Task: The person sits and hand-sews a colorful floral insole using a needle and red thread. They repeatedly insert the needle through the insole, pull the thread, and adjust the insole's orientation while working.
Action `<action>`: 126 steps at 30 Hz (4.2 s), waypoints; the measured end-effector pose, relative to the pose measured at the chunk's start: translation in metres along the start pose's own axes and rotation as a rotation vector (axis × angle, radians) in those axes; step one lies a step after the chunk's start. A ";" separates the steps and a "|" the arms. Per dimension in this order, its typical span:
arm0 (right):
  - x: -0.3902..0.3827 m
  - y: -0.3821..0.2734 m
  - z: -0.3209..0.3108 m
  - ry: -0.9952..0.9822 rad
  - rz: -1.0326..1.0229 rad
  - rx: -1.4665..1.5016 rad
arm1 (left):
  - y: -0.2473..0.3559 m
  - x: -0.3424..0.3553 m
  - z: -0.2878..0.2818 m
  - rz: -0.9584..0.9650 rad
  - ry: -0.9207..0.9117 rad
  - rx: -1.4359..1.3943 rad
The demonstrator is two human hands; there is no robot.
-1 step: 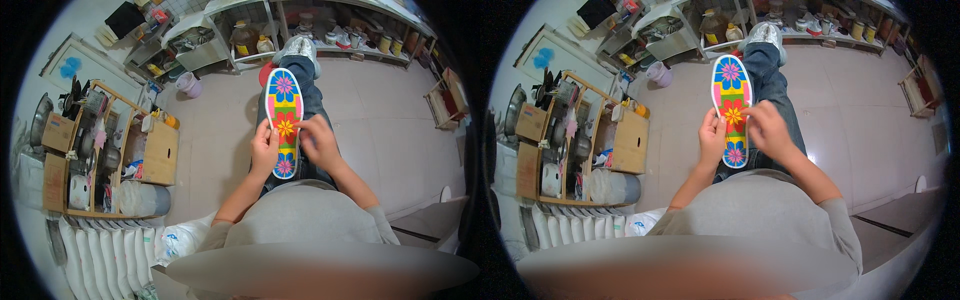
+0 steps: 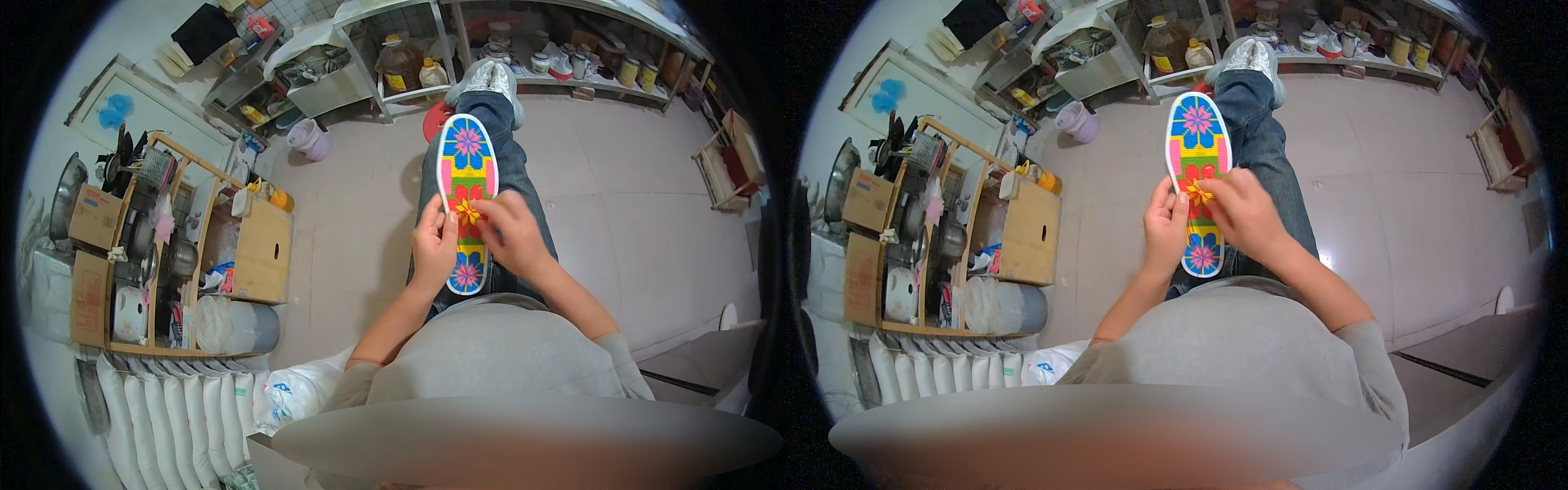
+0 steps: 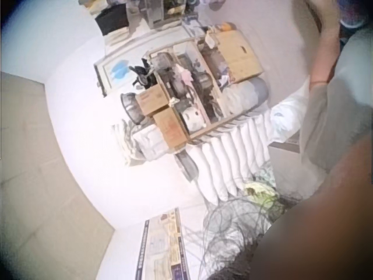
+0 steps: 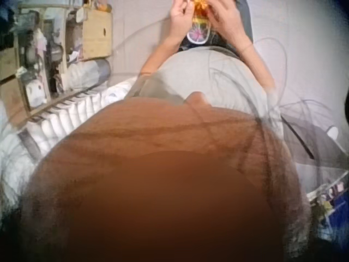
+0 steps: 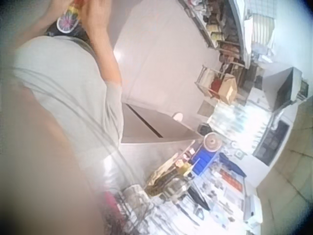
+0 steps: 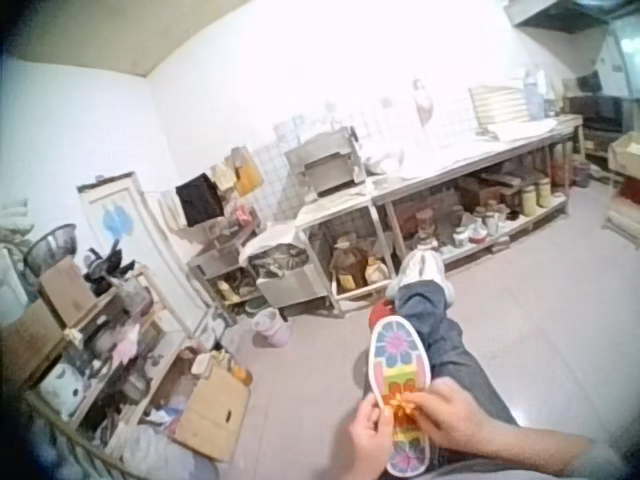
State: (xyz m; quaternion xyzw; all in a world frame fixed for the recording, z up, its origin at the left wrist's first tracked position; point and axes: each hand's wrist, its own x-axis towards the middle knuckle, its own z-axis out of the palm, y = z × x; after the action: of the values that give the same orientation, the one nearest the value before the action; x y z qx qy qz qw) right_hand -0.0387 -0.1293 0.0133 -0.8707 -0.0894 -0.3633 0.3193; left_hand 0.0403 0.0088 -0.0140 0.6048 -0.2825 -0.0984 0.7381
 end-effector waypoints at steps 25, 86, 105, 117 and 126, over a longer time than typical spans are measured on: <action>-0.029 0.008 -0.062 0.348 0.148 1.208 | -0.036 0.023 -0.031 -0.195 0.185 -0.288; 0.015 -0.033 0.000 0.174 -0.221 -0.053 | 0.017 -0.004 0.003 -0.370 -0.167 -0.856; -0.007 0.027 0.026 -0.003 0.829 1.376 | 0.018 -0.008 0.017 -0.031 -0.202 -0.181; -0.002 0.026 0.014 0.171 0.630 0.740 | 0.013 -0.005 0.013 -0.097 -0.211 -0.232; 0.010 0.012 0.003 0.135 -0.189 -0.080 | 0.003 -0.005 0.010 -0.049 -0.167 0.041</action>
State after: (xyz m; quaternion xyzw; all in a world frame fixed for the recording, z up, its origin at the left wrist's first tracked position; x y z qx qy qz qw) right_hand -0.0253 -0.1372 0.0128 -0.8439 -0.1349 -0.4529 0.2540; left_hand 0.0301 0.0032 -0.0119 0.6163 -0.3302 -0.1608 0.6967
